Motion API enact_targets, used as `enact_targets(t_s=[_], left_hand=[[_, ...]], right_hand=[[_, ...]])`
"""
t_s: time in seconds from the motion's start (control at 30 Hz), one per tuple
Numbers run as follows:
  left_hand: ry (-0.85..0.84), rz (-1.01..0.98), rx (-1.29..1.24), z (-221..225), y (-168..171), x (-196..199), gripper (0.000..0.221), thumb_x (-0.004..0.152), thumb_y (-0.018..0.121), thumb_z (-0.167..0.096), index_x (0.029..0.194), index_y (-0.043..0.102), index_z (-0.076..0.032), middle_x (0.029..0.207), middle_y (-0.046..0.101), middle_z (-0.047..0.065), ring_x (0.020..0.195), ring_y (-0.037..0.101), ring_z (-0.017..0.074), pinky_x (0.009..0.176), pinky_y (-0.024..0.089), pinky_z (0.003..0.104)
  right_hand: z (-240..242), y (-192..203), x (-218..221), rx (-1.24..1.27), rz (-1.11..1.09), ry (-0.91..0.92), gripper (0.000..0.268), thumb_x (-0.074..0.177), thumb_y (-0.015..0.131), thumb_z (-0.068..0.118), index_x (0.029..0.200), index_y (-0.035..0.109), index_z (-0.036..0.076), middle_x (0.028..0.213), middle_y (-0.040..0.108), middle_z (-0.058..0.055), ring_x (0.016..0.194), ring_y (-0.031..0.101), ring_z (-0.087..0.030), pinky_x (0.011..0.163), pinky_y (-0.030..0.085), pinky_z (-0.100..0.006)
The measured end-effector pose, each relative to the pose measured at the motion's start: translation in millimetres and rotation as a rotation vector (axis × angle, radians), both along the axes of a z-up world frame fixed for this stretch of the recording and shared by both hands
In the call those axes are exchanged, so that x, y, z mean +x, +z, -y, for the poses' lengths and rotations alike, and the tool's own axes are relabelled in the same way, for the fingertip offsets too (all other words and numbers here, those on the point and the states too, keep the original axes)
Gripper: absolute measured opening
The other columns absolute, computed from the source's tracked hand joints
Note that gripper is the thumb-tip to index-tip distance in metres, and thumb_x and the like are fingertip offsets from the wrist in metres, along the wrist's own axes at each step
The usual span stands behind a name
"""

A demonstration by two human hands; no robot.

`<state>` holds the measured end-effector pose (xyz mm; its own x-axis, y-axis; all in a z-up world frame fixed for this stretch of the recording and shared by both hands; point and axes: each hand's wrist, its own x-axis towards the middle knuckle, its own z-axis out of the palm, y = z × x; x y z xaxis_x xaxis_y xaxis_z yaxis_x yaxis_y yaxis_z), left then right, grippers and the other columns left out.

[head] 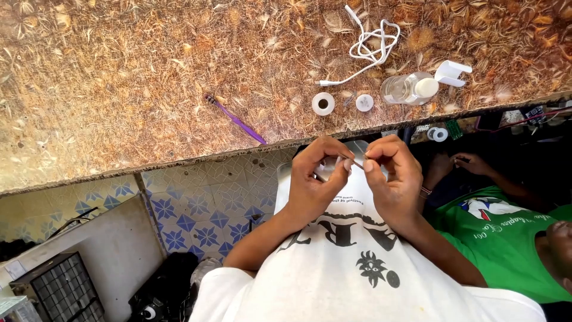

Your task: Disassembling and inspecting a multi-port USB wall charger to repair internal components.

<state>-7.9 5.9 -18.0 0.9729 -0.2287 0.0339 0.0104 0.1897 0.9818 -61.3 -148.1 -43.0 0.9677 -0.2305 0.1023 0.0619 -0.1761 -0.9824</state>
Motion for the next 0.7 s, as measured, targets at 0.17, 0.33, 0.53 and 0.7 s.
enact_targets(t_s=[0.17, 0.33, 0.53, 0.7], left_hand=[[-0.02, -0.039, -0.016, 1.3, -0.6, -1.9, 0.005, 0.092, 0.072, -0.013, 0.093, 0.071, -0.008, 0.08, 0.068, 0.008, 0.062, 0.053, 0.0121, 0.058, 0.044, 0.026], [0.045, -0.231, -0.266, -0.7, -10.6, 3.0, 0.016, 0.093, 0.073, -0.018, 0.095, 0.064, -0.005, 0.084, 0.065, 0.009, 0.07, 0.065, 0.0166, 0.059, 0.053, 0.03], [0.045, -0.517, -0.712, -6.1, -13.0, 10.0, 0.05, 0.11, 0.039, -0.05, 0.107, 0.053, -0.002, 0.098, 0.053, 0.014, 0.08, 0.066, 0.0243, 0.048, 0.06, 0.037], [-0.038, -0.423, -0.624, -6.7, 4.4, 5.8, 0.038, 0.111, 0.041, -0.033, 0.101, 0.053, 0.001, 0.091, 0.051, 0.015, 0.065, 0.064, 0.0215, 0.035, 0.054, 0.031]], right_hand=[[-1.2, 8.5, 6.2, 0.028, -0.019, 0.063, 0.016, 0.102, 0.061, 0.009, 0.104, 0.065, -0.006, 0.078, 0.056, -0.012, 0.064, 0.05, -0.014, 0.057, 0.049, -0.028], [5.7, 3.8, 7.2, 0.113, -0.001, 0.101, 0.013, 0.1, 0.065, 0.008, 0.099, 0.065, -0.005, 0.08, 0.06, -0.012, 0.063, 0.052, -0.012, 0.056, 0.051, -0.028], [2.2, 10.3, -5.3, 0.229, -0.056, 0.253, 0.008, 0.095, 0.065, 0.001, 0.095, 0.066, -0.006, 0.062, 0.057, -0.009, 0.047, 0.054, -0.009, 0.047, 0.051, -0.024], [3.1, 8.5, -7.7, 0.144, -0.028, 0.247, 0.01, 0.095, 0.064, -0.002, 0.104, 0.064, -0.006, 0.066, 0.067, -0.011, 0.041, 0.059, -0.008, 0.046, 0.053, -0.025]])
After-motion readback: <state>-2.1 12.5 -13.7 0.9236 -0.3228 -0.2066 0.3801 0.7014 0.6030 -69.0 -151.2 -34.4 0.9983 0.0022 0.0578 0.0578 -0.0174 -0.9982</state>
